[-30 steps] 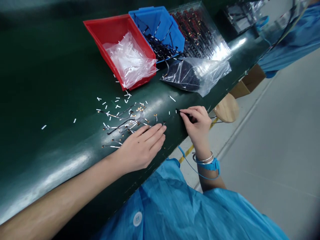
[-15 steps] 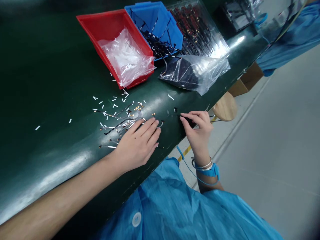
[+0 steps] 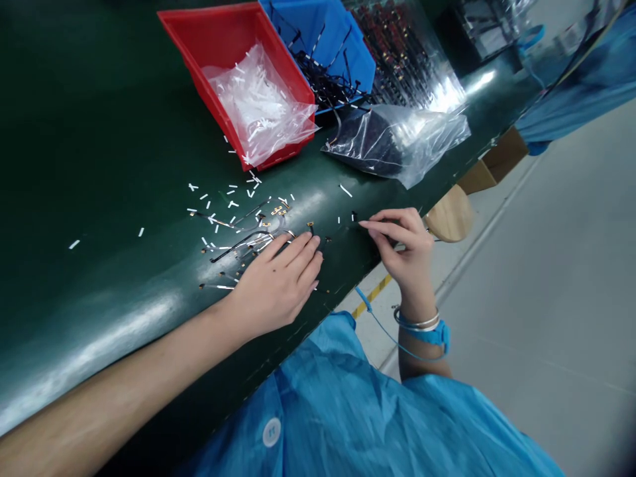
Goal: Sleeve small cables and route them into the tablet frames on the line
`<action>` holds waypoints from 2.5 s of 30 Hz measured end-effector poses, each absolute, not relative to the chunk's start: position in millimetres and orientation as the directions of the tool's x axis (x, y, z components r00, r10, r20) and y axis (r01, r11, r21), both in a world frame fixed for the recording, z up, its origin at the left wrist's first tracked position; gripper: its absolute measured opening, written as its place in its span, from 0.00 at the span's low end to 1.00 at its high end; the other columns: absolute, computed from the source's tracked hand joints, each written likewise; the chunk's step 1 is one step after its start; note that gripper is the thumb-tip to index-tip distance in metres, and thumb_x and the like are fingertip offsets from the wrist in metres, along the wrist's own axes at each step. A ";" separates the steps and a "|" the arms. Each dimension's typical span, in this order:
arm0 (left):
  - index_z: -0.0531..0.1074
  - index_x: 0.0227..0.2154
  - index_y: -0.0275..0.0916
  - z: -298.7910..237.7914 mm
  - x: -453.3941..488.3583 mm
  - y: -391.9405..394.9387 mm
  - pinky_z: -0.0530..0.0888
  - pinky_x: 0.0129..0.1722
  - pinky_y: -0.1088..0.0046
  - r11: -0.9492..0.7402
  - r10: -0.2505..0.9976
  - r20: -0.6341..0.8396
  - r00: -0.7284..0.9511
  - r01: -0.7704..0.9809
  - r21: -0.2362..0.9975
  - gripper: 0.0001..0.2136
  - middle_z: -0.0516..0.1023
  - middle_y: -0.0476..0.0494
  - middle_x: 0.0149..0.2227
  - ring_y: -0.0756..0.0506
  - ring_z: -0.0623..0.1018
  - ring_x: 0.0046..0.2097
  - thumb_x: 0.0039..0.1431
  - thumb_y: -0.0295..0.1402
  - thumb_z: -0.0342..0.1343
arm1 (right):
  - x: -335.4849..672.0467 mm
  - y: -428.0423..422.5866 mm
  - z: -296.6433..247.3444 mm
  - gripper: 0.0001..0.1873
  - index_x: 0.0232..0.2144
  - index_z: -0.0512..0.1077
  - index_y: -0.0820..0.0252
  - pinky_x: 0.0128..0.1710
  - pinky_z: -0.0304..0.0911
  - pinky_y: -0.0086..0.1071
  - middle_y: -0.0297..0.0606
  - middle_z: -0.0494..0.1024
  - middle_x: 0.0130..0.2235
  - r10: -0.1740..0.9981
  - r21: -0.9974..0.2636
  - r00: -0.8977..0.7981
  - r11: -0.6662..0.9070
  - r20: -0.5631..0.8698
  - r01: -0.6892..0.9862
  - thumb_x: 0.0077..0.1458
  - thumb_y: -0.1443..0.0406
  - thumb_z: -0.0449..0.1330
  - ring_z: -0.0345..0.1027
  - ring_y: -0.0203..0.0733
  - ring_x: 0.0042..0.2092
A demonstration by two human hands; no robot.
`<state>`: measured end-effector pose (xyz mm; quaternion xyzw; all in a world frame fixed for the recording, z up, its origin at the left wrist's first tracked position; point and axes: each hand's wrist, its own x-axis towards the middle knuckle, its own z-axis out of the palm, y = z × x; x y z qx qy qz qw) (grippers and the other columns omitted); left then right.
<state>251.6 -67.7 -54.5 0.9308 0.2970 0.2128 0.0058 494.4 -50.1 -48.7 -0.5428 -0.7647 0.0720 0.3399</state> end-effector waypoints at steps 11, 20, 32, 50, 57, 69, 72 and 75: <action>0.74 0.47 0.26 -52.8 250.7 -66.8 0.71 0.52 0.57 -0.831 0.546 0.394 0.740 0.537 0.143 0.16 0.75 0.30 0.53 0.36 0.74 0.55 0.65 0.29 0.45 | 495.2 -50.2 -56.1 0.05 0.25 0.76 0.54 0.31 0.63 0.35 0.33 0.74 0.28 0.927 -0.573 -0.057 0.276 0.370 0.772 0.52 0.63 0.65 0.66 0.38 0.32; 0.75 0.46 0.24 -53.9 252.3 -67.5 0.72 0.52 0.56 -0.832 0.544 0.411 0.731 0.533 0.153 0.16 0.75 0.29 0.52 0.35 0.75 0.54 0.65 0.29 0.47 | 507.3 -51.7 -51.1 0.04 0.29 0.78 0.52 0.31 0.62 0.35 0.33 0.75 0.31 0.926 -0.585 -0.144 0.336 0.350 0.738 0.55 0.66 0.62 0.67 0.38 0.35; 0.73 0.47 0.23 -54.4 250.7 -68.3 0.70 0.56 0.57 -0.829 0.553 0.408 0.726 0.529 0.182 0.15 0.74 0.26 0.53 0.36 0.73 0.56 0.64 0.27 0.47 | 439.1 -40.5 -45.8 0.05 0.29 0.73 0.55 0.33 0.64 0.35 0.33 0.75 0.31 0.912 -0.564 -0.215 0.387 0.348 0.729 0.58 0.66 0.59 0.67 0.39 0.36; 0.72 0.48 0.23 -55.5 250.9 -70.0 0.67 0.60 0.62 -0.807 0.585 0.370 0.722 0.564 0.177 0.16 0.74 0.28 0.54 0.38 0.71 0.58 0.64 0.28 0.46 | 435.3 -37.9 -56.8 0.14 0.41 0.77 0.50 0.32 0.65 0.35 0.37 0.75 0.33 0.714 -0.190 -0.484 0.640 0.506 0.745 0.59 0.71 0.54 0.63 0.40 0.36; 0.70 0.50 0.22 -55.1 251.0 -70.0 0.66 0.60 0.60 -0.800 0.600 0.337 0.726 0.555 0.229 0.17 0.72 0.27 0.55 0.38 0.70 0.60 0.64 0.29 0.46 | 439.5 -43.6 -56.3 0.21 0.48 0.74 0.46 0.34 0.67 0.37 0.38 0.76 0.38 0.719 -0.095 -0.535 0.631 0.443 0.770 0.59 0.72 0.51 0.63 0.42 0.39; 0.70 0.51 0.24 -54.8 250.5 -70.1 0.67 0.60 0.60 -0.802 0.596 0.318 0.737 0.567 0.188 0.18 0.72 0.29 0.56 0.39 0.69 0.60 0.64 0.29 0.45 | 436.6 -40.5 -56.1 0.18 0.42 0.78 0.46 0.36 0.67 0.40 0.38 0.77 0.39 0.770 -0.296 -0.446 0.604 0.455 0.740 0.58 0.71 0.53 0.65 0.43 0.40; 0.70 0.51 0.23 -56.4 250.4 -70.8 0.66 0.60 0.59 -0.803 0.595 0.315 0.739 0.563 0.194 0.18 0.71 0.28 0.57 0.38 0.70 0.60 0.64 0.29 0.46 | 437.1 -38.0 -52.6 0.17 0.40 0.78 0.46 0.38 0.68 0.41 0.36 0.78 0.39 0.815 -0.409 -0.369 0.552 0.447 0.727 0.58 0.71 0.54 0.67 0.42 0.39; 0.71 0.49 0.23 -56.8 249.9 -71.8 0.69 0.58 0.59 -0.811 0.583 0.353 0.731 0.545 0.212 0.16 0.70 0.27 0.57 0.36 0.70 0.59 0.63 0.28 0.47 | 439.8 -41.3 -48.5 0.16 0.39 0.78 0.47 0.39 0.68 0.43 0.35 0.79 0.37 0.852 -0.468 -0.230 0.462 0.470 0.754 0.58 0.72 0.55 0.69 0.41 0.38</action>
